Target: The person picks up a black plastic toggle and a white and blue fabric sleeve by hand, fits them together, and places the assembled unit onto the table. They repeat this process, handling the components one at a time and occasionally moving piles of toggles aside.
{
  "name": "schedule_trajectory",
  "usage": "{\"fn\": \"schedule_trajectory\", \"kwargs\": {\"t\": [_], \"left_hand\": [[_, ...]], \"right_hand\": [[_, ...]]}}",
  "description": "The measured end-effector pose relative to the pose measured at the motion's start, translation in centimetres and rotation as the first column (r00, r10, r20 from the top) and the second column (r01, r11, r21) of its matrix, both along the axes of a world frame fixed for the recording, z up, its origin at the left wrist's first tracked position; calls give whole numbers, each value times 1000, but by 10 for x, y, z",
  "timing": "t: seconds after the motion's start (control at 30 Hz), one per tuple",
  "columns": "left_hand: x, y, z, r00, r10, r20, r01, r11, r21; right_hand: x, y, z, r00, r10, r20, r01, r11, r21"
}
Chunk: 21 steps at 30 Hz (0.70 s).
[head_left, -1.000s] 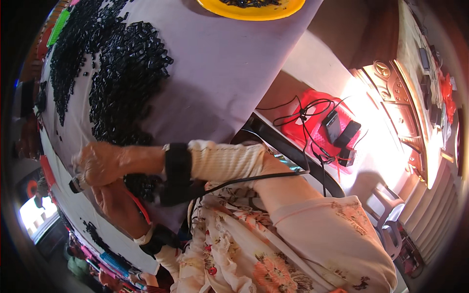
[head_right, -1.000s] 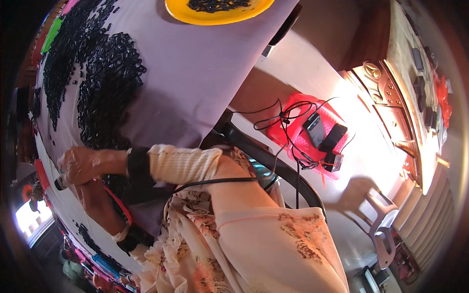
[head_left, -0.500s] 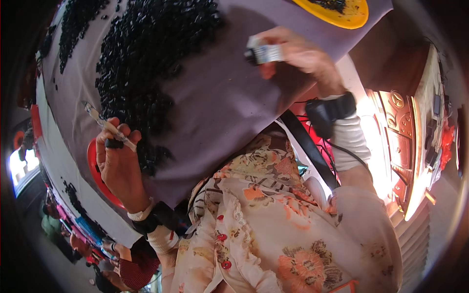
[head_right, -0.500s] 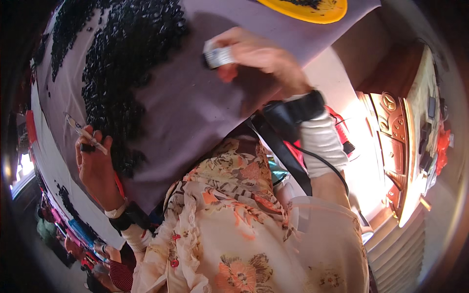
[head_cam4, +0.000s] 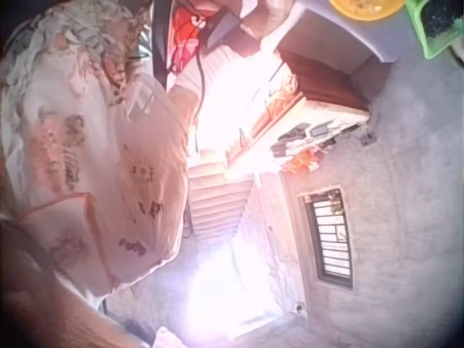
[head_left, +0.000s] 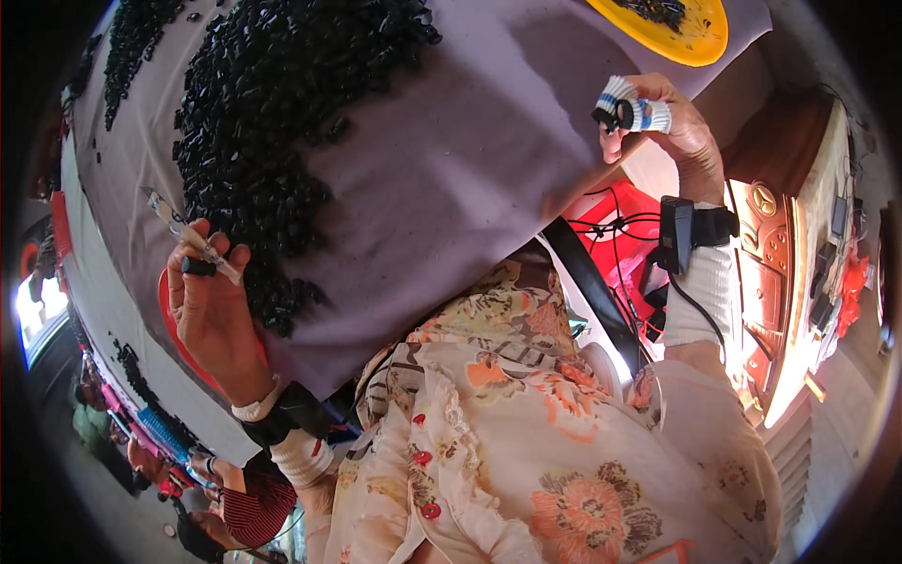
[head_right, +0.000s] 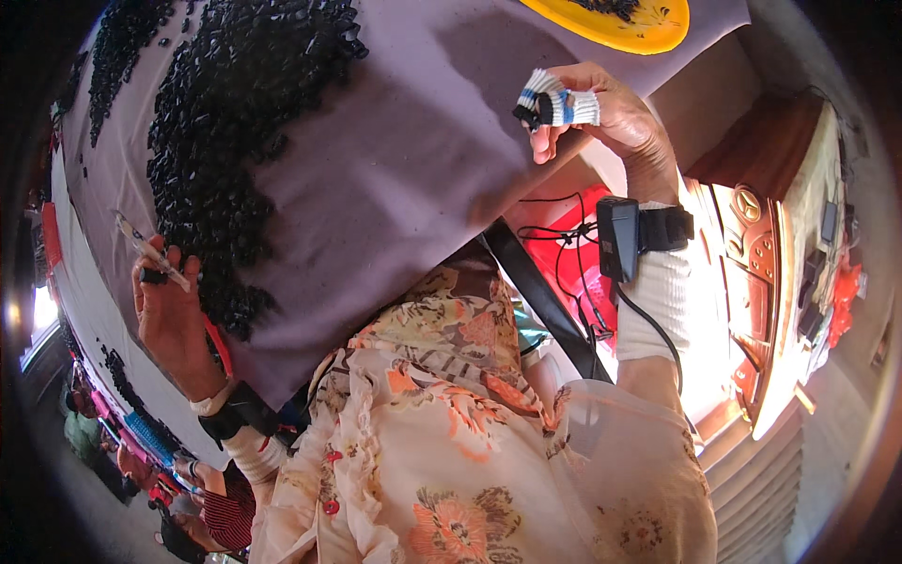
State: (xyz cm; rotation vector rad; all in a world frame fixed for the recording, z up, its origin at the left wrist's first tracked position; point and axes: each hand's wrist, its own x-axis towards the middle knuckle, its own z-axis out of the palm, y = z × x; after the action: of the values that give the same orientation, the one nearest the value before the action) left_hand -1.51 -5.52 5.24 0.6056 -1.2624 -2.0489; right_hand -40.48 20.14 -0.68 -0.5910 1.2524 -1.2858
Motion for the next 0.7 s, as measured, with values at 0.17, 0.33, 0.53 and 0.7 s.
{"fn": "schedule_trajectory", "kwargs": {"t": [0.17,0.33,0.53,0.7], "left_hand": [[3,-2,2,999,29,29,-30,999,22],[7,-10,-4,997,54,61,-56,998,39],[8,-12,-3,997,38,60,-41,998,42],[6,-11,-7,997,58,42,-61,995,76]], "right_hand": [[7,-1,-4,967,253,-20,-253,968,-2],[30,16,-4,916,364,169,-391,904,172],[54,53,-74,258,813,-522,-629,552,548],[69,66,-118,575,816,54,-660,424,620]]}}
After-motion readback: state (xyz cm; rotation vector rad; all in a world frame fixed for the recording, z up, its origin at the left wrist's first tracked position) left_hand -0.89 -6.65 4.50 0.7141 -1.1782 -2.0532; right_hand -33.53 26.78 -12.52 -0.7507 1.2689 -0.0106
